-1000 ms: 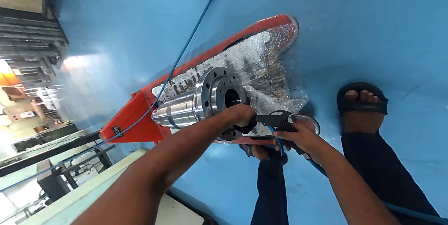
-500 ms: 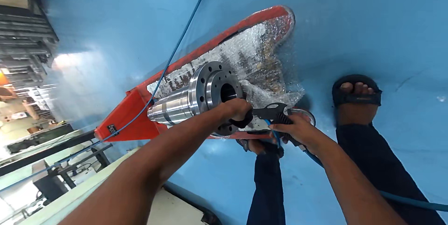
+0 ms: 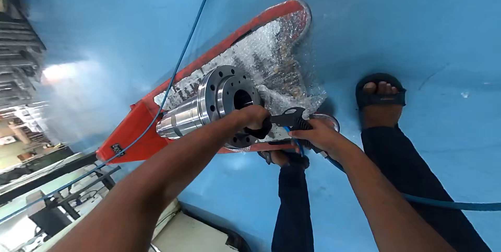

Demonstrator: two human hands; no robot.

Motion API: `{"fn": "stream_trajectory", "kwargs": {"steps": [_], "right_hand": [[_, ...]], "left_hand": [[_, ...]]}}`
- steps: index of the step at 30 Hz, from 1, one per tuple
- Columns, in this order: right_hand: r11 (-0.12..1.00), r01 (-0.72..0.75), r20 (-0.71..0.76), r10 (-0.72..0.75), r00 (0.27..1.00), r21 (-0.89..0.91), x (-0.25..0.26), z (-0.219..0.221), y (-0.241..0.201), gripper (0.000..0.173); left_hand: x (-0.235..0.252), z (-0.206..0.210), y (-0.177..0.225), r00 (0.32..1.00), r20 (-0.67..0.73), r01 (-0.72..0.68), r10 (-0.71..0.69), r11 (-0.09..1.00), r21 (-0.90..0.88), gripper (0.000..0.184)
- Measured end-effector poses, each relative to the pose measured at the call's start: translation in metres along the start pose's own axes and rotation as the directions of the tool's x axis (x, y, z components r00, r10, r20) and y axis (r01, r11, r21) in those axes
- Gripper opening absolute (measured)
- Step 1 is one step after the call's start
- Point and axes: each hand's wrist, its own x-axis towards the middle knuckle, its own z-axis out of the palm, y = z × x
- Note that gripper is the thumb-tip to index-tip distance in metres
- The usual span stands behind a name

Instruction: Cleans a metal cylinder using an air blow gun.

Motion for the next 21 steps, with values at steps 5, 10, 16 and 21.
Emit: {"fn": "stream_trajectory", "kwargs": {"steps": [5,10,16,21], "right_hand": [[0.998,-0.007,0.077,0.012,0.997,-0.062,0.001,-0.012,-0.008,0.020],[0.995,0.025,0.096,-0.016,0.995,-0.101,-0.017,-0.031,-0.021,0.020],[0.997,0.056,0.150,-0.047,0.988,-0.056,-0.025,-0.027,-0.022,0.018],[0.998,0.028,0.142,-0.021,0.990,-0.052,-0.024,-0.021,-0.015,0.018]], "left_hand": [[-0.011,-0.015,-0.004,0.999,-0.023,-0.027,0.025,0.995,-0.092,0.037],[-0.067,-0.074,-0.025,0.968,-0.249,-0.048,-0.025,0.958,-0.283,0.034],[-0.096,-0.089,-0.031,0.968,-0.250,-0.043,-0.025,0.964,-0.263,0.026],[-0.080,-0.058,-0.007,0.990,-0.136,0.018,-0.045,0.981,-0.193,0.035]]}}
